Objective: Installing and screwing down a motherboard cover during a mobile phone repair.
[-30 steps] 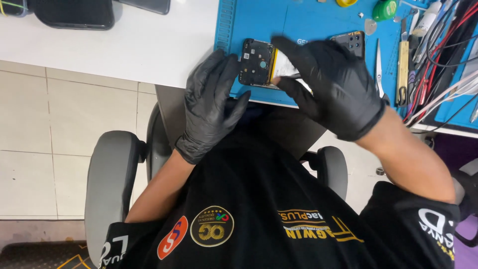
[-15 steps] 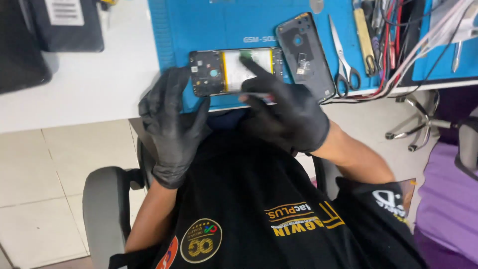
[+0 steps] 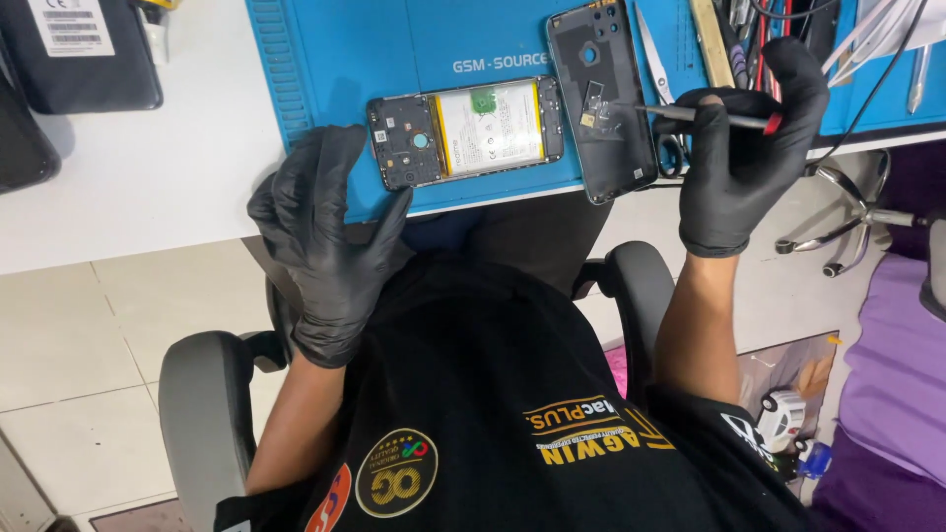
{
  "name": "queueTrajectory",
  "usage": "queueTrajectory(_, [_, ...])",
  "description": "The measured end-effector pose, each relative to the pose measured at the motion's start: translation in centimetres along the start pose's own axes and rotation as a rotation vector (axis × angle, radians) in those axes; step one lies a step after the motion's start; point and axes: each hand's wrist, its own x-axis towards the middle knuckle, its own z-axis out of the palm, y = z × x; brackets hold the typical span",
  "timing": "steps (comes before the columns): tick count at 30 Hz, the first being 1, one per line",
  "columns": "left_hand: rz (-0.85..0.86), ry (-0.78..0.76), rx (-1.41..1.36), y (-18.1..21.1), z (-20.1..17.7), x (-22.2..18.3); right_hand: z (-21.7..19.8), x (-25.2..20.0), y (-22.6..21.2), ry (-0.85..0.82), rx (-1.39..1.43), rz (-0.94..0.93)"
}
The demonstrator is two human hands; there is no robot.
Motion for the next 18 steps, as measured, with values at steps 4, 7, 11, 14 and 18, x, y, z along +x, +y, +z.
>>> queueTrajectory(4, [-0.051, -0.079, 0.004, 0.0, -0.6, -0.1, 0.3, 0.0, -0.6, 0.004, 0.000, 0.009])
queueTrajectory(7, [-0.070, -0.088, 0.024, -0.4, -0.2, -0.8, 0.0, 0.0, -1.4, 0.022, -0.037, 0.026])
queueTrajectory(11, [-0.032, -0.072, 0.065, -0.1, -0.5, -0.1, 1.4, 0.0, -4.1, 0.010, 0.002, 0.025])
queueTrajectory(14, [-0.080, -0.134, 0.292, -0.7, -1.2, 0.0, 4.5, -0.4, -6.1, 0.012, -0.071, -0.011])
queueTrajectory(18, [-0.065, -0.277, 0.130, -2.3, -0.9, 0.3, 10.6, -0.6, -6.3, -0.028, 0.117, -0.006])
